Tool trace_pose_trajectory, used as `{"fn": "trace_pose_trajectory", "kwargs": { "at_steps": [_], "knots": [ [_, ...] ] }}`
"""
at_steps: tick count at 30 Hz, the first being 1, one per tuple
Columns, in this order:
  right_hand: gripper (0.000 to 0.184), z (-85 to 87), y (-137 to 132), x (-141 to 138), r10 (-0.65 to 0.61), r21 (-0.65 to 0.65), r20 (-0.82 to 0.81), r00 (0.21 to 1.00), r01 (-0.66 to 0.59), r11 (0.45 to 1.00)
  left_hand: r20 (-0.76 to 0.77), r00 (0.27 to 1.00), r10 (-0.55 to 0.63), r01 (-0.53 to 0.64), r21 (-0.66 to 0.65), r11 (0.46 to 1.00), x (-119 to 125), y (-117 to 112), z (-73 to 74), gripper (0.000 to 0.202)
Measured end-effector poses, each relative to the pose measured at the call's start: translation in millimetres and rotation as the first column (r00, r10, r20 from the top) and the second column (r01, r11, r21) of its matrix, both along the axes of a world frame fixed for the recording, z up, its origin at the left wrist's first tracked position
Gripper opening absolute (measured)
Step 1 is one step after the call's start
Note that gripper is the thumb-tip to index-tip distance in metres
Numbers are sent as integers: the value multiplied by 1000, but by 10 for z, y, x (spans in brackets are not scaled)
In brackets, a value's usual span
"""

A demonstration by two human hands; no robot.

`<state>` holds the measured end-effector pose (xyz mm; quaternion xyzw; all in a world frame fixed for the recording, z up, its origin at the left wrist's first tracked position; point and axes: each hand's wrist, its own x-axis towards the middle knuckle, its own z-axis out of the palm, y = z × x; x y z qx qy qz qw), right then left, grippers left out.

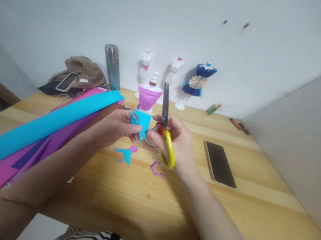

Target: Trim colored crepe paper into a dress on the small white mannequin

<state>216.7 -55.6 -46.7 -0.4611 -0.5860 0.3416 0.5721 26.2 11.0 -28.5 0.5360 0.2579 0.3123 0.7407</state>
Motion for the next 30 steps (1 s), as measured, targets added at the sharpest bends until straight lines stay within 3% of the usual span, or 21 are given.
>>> {"fn": "trace_pose_trajectory", "kwargs": {
  "at_steps": [3,6,11,16,21,26,30],
  "knots": [
    [28,-46,-28,27,18,60,-32,999,-16,998,73,983,167,-171,59,984,-12,2,25,20],
    [30,-60,-47,14,124,14,8,992,-125,992,150,963,226,-237,60,970,-58,7,83,23],
    [40,-206,2,-56,193,49,66,979,-196,979,237,942,236,-257,61,964,-121,-25,179,28],
    [53,-446,53,-91,255,6,63,965,-256,967,265,928,262,-284,49,958,-78,-91,172,36],
    [51,-477,29,-109,255,9,144,956,-259,966,179,948,263,-274,38,961,-39,-159,162,38],
    [52,-605,134,-121,154,-23,147,977,-152,988,123,950,286,-293,41,955,-28,-170,143,23],
    [49,-594,115,-116,206,49,172,963,-217,975,130,946,297,-306,60,950,-27,-153,142,17]
  ]
}}
